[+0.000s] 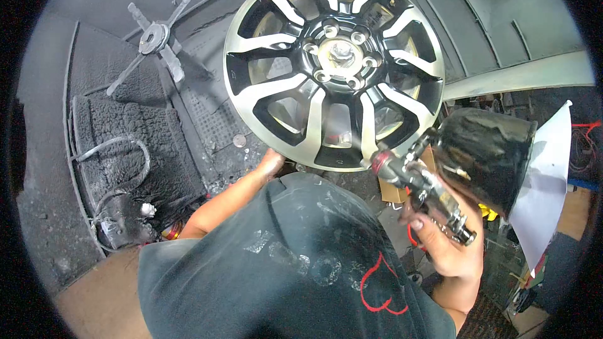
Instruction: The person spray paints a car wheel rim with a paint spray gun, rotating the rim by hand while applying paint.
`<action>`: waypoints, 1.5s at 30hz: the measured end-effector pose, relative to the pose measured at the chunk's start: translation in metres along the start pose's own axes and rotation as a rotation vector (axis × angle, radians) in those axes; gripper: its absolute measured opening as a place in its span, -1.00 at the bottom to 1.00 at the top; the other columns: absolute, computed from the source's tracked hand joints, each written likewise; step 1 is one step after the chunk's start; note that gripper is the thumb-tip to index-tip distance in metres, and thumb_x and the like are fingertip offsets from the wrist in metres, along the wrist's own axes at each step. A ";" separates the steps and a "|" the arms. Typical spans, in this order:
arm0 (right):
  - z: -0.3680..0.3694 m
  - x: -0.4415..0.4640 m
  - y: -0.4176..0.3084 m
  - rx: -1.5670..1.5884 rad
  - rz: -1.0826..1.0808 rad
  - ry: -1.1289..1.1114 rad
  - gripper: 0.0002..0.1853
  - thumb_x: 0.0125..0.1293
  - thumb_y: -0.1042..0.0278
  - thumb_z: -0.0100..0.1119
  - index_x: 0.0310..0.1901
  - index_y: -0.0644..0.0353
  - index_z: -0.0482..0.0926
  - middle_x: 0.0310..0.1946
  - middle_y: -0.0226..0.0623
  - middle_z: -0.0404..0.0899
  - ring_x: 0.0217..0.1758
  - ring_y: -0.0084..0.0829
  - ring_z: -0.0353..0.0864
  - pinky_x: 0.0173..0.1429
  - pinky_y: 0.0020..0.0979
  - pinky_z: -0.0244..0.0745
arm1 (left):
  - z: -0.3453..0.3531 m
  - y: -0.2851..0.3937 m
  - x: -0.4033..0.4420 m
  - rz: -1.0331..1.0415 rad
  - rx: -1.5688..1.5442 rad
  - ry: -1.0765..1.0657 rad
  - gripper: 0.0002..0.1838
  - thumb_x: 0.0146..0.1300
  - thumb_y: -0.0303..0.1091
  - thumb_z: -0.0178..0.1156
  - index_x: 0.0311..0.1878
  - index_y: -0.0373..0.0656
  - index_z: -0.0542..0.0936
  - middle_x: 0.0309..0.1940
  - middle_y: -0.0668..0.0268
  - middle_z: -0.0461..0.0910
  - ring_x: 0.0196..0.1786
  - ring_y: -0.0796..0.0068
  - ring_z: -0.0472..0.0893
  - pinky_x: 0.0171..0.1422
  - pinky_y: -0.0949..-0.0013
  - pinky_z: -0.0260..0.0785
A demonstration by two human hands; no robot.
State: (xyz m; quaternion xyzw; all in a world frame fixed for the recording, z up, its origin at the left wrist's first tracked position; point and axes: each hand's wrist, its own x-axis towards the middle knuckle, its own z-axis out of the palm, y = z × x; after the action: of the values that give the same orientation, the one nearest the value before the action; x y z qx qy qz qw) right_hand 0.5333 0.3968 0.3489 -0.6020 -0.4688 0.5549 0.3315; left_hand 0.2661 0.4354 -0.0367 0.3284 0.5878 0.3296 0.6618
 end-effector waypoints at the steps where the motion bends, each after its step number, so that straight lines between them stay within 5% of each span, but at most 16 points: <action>1: 0.003 -0.001 -0.004 0.028 0.016 -0.019 -0.32 0.19 0.32 0.37 0.26 0.54 0.35 -0.22 -0.12 0.57 -0.25 -0.37 0.57 -0.10 -0.40 0.49 | -0.003 0.001 0.001 -0.042 -0.132 0.028 -0.75 0.31 -0.37 0.11 0.02 -0.20 0.58 -0.22 0.28 0.65 -0.28 0.46 0.57 -0.29 0.32 0.40; 3: 0.005 -0.002 -0.002 0.104 -0.006 -0.062 -0.28 0.13 0.30 0.42 0.25 0.54 0.38 -0.18 -0.06 0.58 -0.25 -0.37 0.57 -0.12 -0.40 0.48 | -0.009 0.006 0.002 -0.181 -0.408 0.044 -0.74 0.38 -0.35 -0.01 0.04 -0.12 0.57 -0.26 0.30 0.64 -0.32 0.46 0.56 -0.25 0.32 0.42; 6: 0.006 -0.002 -0.006 0.143 0.059 -0.131 -0.31 0.13 0.35 0.40 0.26 0.52 0.38 -0.12 -0.05 0.58 -0.24 -0.35 0.59 -0.11 -0.40 0.49 | -0.029 -0.033 0.031 -0.046 -0.423 0.124 -0.72 0.38 -0.37 -0.04 0.05 -0.14 0.56 -0.25 0.29 0.64 -0.31 0.49 0.57 -0.25 0.36 0.42; 8: 0.008 -0.002 -0.010 0.112 0.129 -0.044 -0.31 0.14 0.38 0.39 0.27 0.51 0.37 -0.16 -0.08 0.58 -0.23 -0.36 0.58 -0.10 -0.40 0.49 | -0.023 0.004 0.016 -0.045 -0.459 0.173 -0.71 0.37 -0.40 -0.08 0.05 -0.17 0.56 -0.22 0.31 0.64 -0.29 0.51 0.57 -0.24 0.39 0.42; 13: 0.001 0.004 -0.001 -0.081 0.041 0.094 -0.39 0.28 0.37 0.30 0.30 0.46 0.35 -0.21 -0.18 0.61 -0.17 -0.41 0.60 0.02 -0.36 0.52 | -0.024 -0.016 0.027 0.035 -0.401 0.219 -0.70 0.36 -0.42 -0.09 0.05 -0.18 0.57 -0.21 0.36 0.64 -0.32 0.56 0.56 -0.27 0.44 0.41; 17: 0.000 0.003 0.002 -0.025 -0.002 0.041 -0.38 0.28 0.40 0.30 0.31 0.47 0.33 -0.21 -0.15 0.59 -0.17 -0.40 0.59 -0.01 -0.37 0.52 | -0.023 -0.014 0.021 -0.062 -0.377 0.166 -0.69 0.36 -0.43 -0.09 0.05 -0.17 0.58 -0.22 0.36 0.64 -0.34 0.56 0.56 -0.30 0.45 0.40; 23: 0.007 -0.007 -0.001 0.124 0.027 -0.108 -0.37 0.12 0.57 0.37 0.25 0.49 0.40 0.10 0.12 0.54 -0.15 -0.27 0.63 -0.06 -0.34 0.57 | -0.009 -0.004 0.008 -0.092 -0.363 0.135 -0.70 0.39 -0.40 -0.10 0.05 -0.16 0.58 -0.27 0.36 0.64 -0.37 0.54 0.54 -0.33 0.43 0.38; 26: 0.006 -0.006 0.002 0.114 0.005 -0.106 -0.38 0.14 0.57 0.36 0.25 0.49 0.40 0.10 0.10 0.54 -0.14 -0.28 0.64 -0.05 -0.34 0.57 | -0.001 0.012 -0.002 -0.112 -0.420 0.141 -0.71 0.43 -0.36 -0.09 0.06 -0.18 0.58 -0.26 0.32 0.65 -0.32 0.51 0.58 -0.27 0.39 0.42; 31: 0.000 -0.005 0.006 -0.044 -0.010 0.049 -0.39 0.24 0.44 0.31 0.29 0.46 0.35 -0.08 -0.04 0.58 -0.14 -0.36 0.60 0.00 -0.33 0.54 | 0.002 0.031 -0.018 -0.066 -0.059 0.045 -0.68 0.42 -0.37 -0.06 0.11 -0.26 0.56 -0.10 0.15 0.67 -0.07 0.35 0.62 0.05 0.26 0.45; 35: -0.008 -0.006 0.005 -0.152 0.053 0.104 -0.37 0.26 0.38 0.31 0.31 0.45 0.33 -0.18 -0.09 0.58 -0.17 -0.36 0.59 0.00 -0.33 0.51 | -0.001 -0.026 0.012 0.051 -0.004 0.021 -0.64 0.38 -0.38 -0.03 0.16 -0.31 0.53 -0.03 0.11 0.65 -0.01 0.26 0.60 0.14 0.23 0.42; 37: -0.009 -0.014 0.015 0.001 0.037 0.055 -0.34 0.24 0.36 0.33 0.31 0.47 0.32 -0.22 -0.11 0.58 -0.20 -0.36 0.58 -0.03 -0.35 0.50 | -0.003 -0.033 0.017 0.021 0.126 -0.083 -0.50 0.48 -0.15 -0.10 0.32 -0.30 0.41 0.23 0.09 0.49 0.25 0.26 0.44 0.35 0.24 0.24; 41: -0.017 -0.013 0.011 0.022 0.039 -0.205 -0.34 0.22 0.31 0.36 0.28 0.48 0.36 -0.21 -0.13 0.57 -0.22 -0.42 0.57 -0.12 -0.41 0.50 | 0.007 -0.018 0.010 0.144 0.332 -0.128 -0.51 0.48 -0.17 -0.08 0.34 -0.26 0.39 0.22 0.10 0.50 0.21 0.24 0.46 0.32 0.26 0.28; 43: -0.018 -0.013 0.019 -0.056 0.004 -0.134 -0.36 0.24 0.33 0.34 0.28 0.48 0.36 -0.21 -0.14 0.58 -0.22 -0.44 0.57 -0.12 -0.43 0.50 | 0.013 -0.017 0.011 0.038 0.053 -0.149 -0.65 0.33 -0.40 0.04 0.15 -0.22 0.55 -0.07 0.18 0.65 -0.12 0.34 0.60 -0.08 0.23 0.45; 45: -0.018 -0.014 0.017 -0.190 0.035 0.019 -0.42 0.30 0.40 0.27 0.29 0.49 0.35 -0.19 -0.19 0.59 -0.21 -0.50 0.56 -0.07 -0.44 0.51 | 0.011 -0.005 0.006 -0.080 0.012 -0.154 -0.68 0.33 -0.40 0.04 0.11 -0.19 0.56 -0.15 0.23 0.66 -0.20 0.39 0.59 -0.18 0.27 0.43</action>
State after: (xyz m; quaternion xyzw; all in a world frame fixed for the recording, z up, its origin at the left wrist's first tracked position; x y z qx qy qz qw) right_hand 0.5547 0.3797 0.3409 -0.6441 -0.5056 0.5078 0.2678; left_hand 0.2775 0.4364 -0.0433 0.3329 0.5497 0.2733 0.7157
